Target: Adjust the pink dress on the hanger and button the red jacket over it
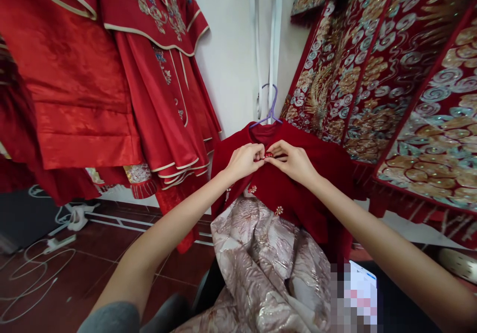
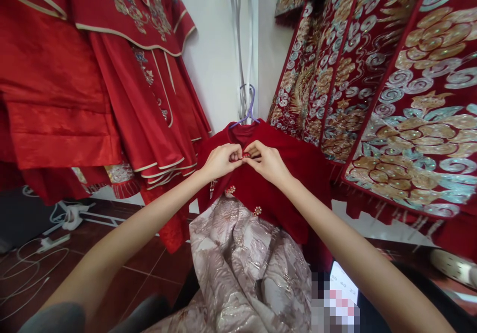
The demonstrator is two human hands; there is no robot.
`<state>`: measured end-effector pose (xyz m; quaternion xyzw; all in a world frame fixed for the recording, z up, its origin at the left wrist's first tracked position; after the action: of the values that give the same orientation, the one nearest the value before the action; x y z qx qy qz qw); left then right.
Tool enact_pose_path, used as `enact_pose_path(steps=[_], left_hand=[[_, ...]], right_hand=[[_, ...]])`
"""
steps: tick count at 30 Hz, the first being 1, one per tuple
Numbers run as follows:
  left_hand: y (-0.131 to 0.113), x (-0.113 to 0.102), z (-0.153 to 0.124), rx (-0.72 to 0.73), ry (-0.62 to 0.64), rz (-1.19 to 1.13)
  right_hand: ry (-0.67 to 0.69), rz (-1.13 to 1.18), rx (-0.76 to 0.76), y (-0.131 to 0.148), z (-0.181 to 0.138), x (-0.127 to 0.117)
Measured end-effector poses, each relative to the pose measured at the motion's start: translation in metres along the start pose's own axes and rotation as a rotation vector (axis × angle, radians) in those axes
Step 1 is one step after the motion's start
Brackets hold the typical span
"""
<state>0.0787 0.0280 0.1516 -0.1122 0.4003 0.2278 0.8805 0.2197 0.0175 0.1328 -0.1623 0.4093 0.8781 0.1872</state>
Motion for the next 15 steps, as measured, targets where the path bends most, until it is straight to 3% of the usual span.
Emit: enact_pose_path(steps=[8, 12, 15], left_hand=[[-0.002, 0.003, 0.001, 0.014, 0.011, 0.047], [0.003, 0.012, -0.006, -0.035, -0.017, -0.049], [0.009, 0.023, -0.021, -0.132, -0.109, -0.187]], right_hand=[[-0.042, -0.047, 0.018, -0.001, 0.003, 0.006], [-0.11, -0.167, 0.058, -0.008, 0.001, 0.011], [-0.244, -0.147, 0.084, -0.011, -0.018, 0.014]])
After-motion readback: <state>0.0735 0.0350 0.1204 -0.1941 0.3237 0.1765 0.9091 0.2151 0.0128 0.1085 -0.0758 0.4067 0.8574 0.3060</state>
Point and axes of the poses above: each hand's wrist, its own z-axis towards the middle knuckle, its own x-axis out of the palm, y = z × x, the point moved 5 cm from there along z, towards the middle knuckle, and after that the axes turned 11 degrees about x, right-handed, at the moved point
